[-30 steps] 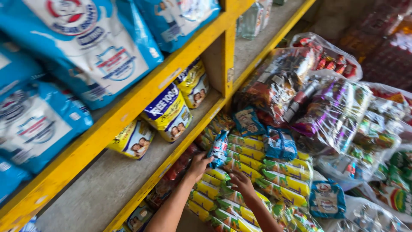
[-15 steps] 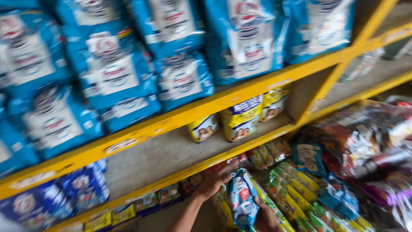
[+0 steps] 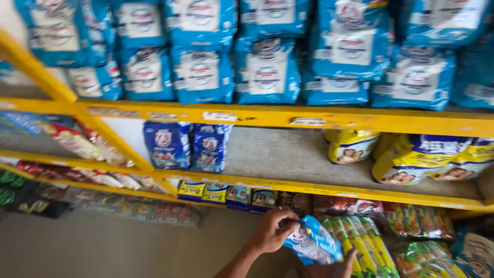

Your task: Restocking and organizing pouches of milk powder on a grocery store shelf.

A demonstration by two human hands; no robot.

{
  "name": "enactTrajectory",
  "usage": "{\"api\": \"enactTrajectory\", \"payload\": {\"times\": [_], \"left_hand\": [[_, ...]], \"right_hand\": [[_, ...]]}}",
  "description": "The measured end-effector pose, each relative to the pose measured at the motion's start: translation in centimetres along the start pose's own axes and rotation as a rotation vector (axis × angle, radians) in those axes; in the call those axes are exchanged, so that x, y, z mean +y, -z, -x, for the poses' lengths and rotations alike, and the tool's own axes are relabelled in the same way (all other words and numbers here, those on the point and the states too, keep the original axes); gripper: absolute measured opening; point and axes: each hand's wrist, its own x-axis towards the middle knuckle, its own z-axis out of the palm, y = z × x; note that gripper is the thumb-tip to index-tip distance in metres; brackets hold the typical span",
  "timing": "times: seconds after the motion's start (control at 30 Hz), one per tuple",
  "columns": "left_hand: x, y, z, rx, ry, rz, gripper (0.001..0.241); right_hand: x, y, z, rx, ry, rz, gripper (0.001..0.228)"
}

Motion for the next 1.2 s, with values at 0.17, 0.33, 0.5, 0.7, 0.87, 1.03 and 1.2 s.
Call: {"api": "enactTrajectory", "payload": {"times": [0.17,0.33,0.5,0.7,0.87,1.03,1.2], "left_hand": [[3.8,4.4,4.3,0.138,0.12,-0.086,0.015],[3.6,9.0,8.1,0.24,0.182,-0.033,0.015],[6.2,11.9,11.1,0.196,0.308,-0.028,0.018],[5.6,13.0,16.6,0.243,0.349,-0.077,0.02],[5.2,13.8,19.3,0.226,0.376,-0.037,0.017],[7.3,14.9,19.7,0.287,0.304,-0.139,0.019],[7.7,15.5,19.3,0.293,0.361,-0.184,0.021]], "right_hand": [[3.2,6.8,-4.2,0.529,-0.141,0.479,0.079],[6.8,0.8,-3.5,0.58,-0.182,0.45,0.077],[9.3,-3.2,-3.1,0.649,-0.245,0.417,0.075],[11.6,-1.7,-0.1,0.45,-0.144,0.366,0.081],[11.6,-2.1,1.2,0.492,-0.197,0.098,0.081],[11.9,-2.3,1.6,0.545,-0.282,0.231,0.083],[11.6,-2.0,2.0,0.617,-0.34,0.34,0.085]]}}
